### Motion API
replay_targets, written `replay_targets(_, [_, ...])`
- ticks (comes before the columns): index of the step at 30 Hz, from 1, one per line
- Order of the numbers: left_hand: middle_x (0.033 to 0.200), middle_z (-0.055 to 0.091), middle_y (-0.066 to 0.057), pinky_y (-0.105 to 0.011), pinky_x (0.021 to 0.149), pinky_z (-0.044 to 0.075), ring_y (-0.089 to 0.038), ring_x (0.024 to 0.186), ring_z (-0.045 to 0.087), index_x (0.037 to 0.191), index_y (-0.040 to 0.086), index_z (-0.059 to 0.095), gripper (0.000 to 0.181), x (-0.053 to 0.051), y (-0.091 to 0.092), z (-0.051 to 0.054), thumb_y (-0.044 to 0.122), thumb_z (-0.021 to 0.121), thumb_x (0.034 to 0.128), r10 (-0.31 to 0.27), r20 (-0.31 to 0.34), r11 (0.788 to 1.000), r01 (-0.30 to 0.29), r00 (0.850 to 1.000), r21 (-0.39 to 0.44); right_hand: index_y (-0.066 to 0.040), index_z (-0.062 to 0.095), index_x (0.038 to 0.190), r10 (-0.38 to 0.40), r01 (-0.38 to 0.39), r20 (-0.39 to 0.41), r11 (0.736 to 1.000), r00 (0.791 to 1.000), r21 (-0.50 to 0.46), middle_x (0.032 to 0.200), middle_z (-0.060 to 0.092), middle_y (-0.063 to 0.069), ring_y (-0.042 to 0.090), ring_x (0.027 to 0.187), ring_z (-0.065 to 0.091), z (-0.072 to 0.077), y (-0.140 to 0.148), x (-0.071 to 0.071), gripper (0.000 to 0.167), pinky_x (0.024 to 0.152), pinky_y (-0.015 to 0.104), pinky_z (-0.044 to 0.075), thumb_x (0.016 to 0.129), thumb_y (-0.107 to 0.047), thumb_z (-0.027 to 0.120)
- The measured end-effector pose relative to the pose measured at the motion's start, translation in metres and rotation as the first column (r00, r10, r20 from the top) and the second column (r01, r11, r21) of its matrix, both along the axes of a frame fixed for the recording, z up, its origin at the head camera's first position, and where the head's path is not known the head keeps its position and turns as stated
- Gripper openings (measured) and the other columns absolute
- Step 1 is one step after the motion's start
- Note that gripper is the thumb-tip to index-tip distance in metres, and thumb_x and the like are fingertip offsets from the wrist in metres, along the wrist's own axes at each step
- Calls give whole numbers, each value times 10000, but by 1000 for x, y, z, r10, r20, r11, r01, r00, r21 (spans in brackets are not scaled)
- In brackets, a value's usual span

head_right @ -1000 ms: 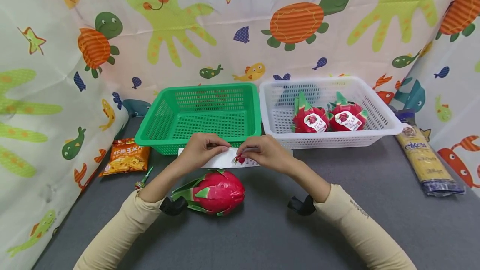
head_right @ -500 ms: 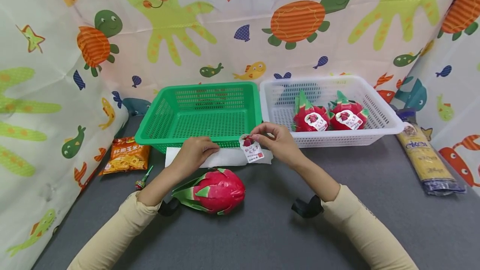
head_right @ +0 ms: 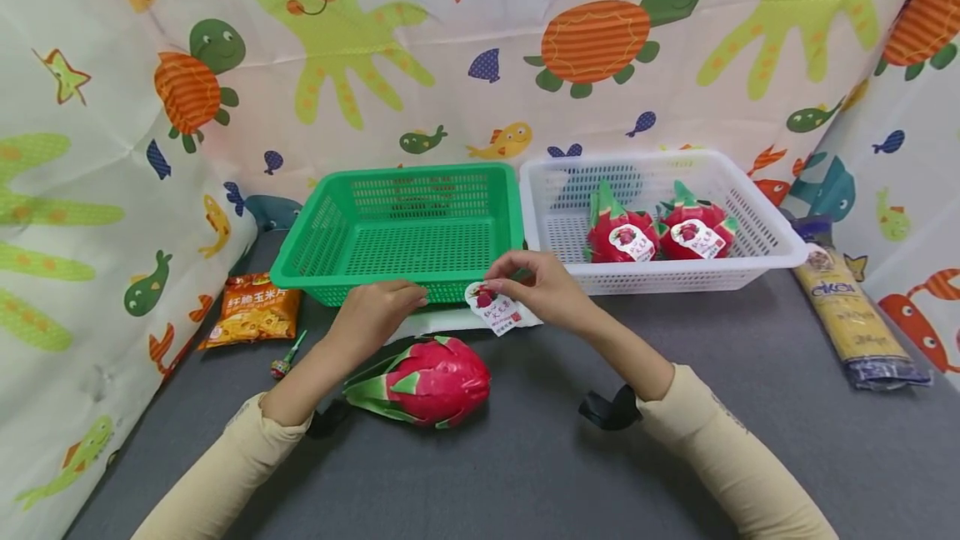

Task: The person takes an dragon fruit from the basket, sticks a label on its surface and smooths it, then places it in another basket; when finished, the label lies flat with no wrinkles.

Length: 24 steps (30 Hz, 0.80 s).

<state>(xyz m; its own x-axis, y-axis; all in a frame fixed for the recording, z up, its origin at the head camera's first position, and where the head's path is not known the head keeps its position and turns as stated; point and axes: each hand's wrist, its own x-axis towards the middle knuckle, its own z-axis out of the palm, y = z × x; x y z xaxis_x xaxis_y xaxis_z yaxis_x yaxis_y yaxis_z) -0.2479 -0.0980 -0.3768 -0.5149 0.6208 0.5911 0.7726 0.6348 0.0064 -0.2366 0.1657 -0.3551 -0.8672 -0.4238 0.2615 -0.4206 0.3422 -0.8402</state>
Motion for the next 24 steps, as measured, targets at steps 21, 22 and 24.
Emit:
replay_targets(21, [697, 669, -13, -263, 591, 453, -112, 685, 569, 802, 100, 698, 96, 31, 24, 46, 194, 693, 820, -84, 599, 850, -257, 796, 460, -68, 584, 1137, -158, 161, 65, 986, 985, -49, 1123, 617, 88, 201, 1062, 548, 6, -10, 21, 313, 878, 288, 471, 881, -245, 615])
replay_targets(22, [697, 667, -22, -272, 615, 462, -119, 688, 569, 798, 96, 697, 101, 33, 23, 46, 195, 693, 819, -108, 604, 835, -257, 789, 486, -69, 581, 1134, -151, 155, 85, 987, 985, -48, 1118, 614, 82, 194, 1049, 548, 5, -10, 23, 322, 858, 290, 474, 874, -253, 624])
replay_targets(24, [696, 659, -42, -289, 640, 470, -136, 684, 564, 793, 87, 692, 110, 39, 21, 45, 193, 689, 821, -164, 611, 807, -252, 774, 535, -64, 589, 1102, -138, 146, 120, 988, 983, -58, 1083, 622, 70, 187, 997, 555, 3, -12, 27, 314, 807, 274, 478, 867, -266, 632])
